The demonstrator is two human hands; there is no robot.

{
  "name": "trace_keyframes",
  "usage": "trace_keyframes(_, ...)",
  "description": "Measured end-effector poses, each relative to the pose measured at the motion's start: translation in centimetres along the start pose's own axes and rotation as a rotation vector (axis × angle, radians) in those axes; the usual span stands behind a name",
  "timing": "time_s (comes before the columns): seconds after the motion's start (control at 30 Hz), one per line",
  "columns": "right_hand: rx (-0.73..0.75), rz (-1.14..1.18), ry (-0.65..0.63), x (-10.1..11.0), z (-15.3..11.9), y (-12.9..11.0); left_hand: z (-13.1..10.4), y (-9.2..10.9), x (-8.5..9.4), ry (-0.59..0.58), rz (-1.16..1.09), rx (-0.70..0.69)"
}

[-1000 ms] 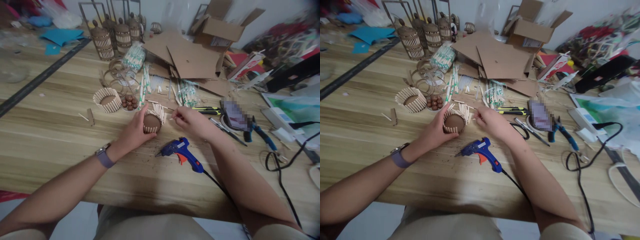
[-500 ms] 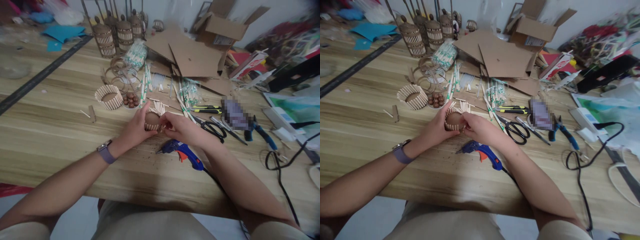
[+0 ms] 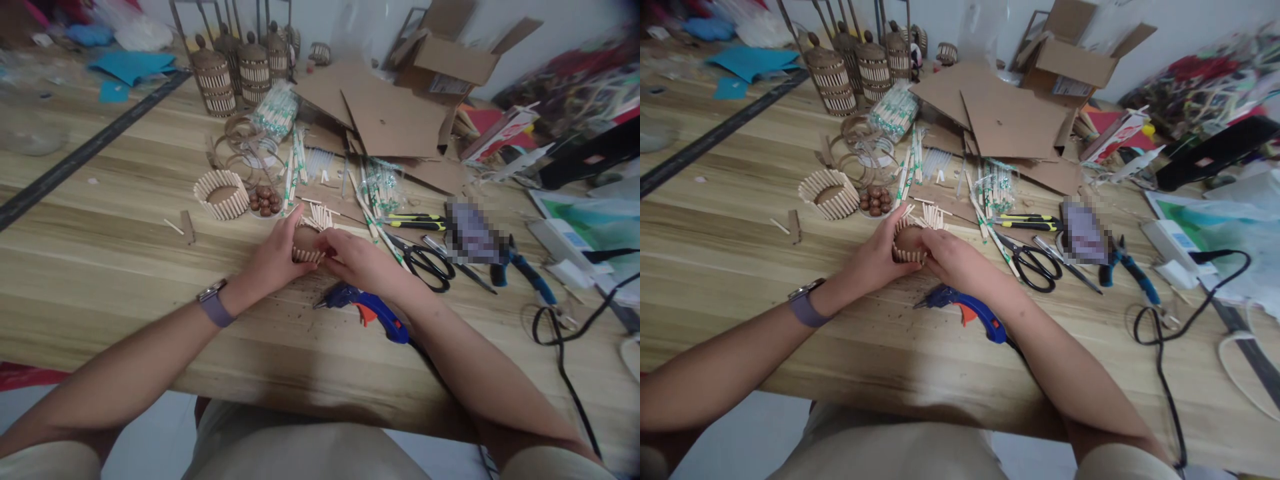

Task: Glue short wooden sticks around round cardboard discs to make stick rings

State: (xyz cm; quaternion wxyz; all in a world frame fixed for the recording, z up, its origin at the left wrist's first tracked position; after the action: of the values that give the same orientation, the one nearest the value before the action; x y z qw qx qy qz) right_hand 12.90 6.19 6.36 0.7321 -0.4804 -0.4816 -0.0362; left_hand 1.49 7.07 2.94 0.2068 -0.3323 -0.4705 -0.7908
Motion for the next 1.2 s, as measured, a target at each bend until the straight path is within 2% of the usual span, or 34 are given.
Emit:
trace_keyframes(0.33,0.108,-0.053,0.004,-0.4,-0.3,-0.7,0.0,0.0,-0.2,0.015,0.015,-0.030)
trace_keyframes(0.67,0.168,-0.032,0.025,-0.3,-0.3,-1.3,-0.2,-0.1,-0.4,0.033,0.015,0.037)
trace_keyframes(0.9,0.092,-0.094,-0.001,-0.4,-0.3,-1.2,-0.6,-0.3,-0.8,0.054,0.064,0.034)
trace_keyframes(1.07,-0.010,-0.130,-0.058,-0.8,-0.6,-0.8,-0.6,0.4,-1.1,0.090,0.123,-0.027)
trace_keyframes(1.13,-0.032,-0.108,-0.080,-0.2,-0.4,-0.8,-0.6,0.4,-1.3,0.085,0.147,-0.029)
trace_keyframes(1.2,-0.041,-0.079,-0.075,1.5,0.3,-0.7,-0.7,0.2,-1.4,0.079,0.169,-0.013)
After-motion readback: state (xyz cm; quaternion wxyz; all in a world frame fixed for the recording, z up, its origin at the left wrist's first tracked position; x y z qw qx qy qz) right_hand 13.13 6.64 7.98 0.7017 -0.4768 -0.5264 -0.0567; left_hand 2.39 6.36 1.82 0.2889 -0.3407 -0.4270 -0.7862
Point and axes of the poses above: each hand's wrist, its own z-axis towards the middle knuckle, its own x-axis out of the back of the hand, y = z × x, the point moved 9 cm from there along z, towards the middle knuckle, and after that the axes turned 11 degrees about z, right-handed, at the moved point
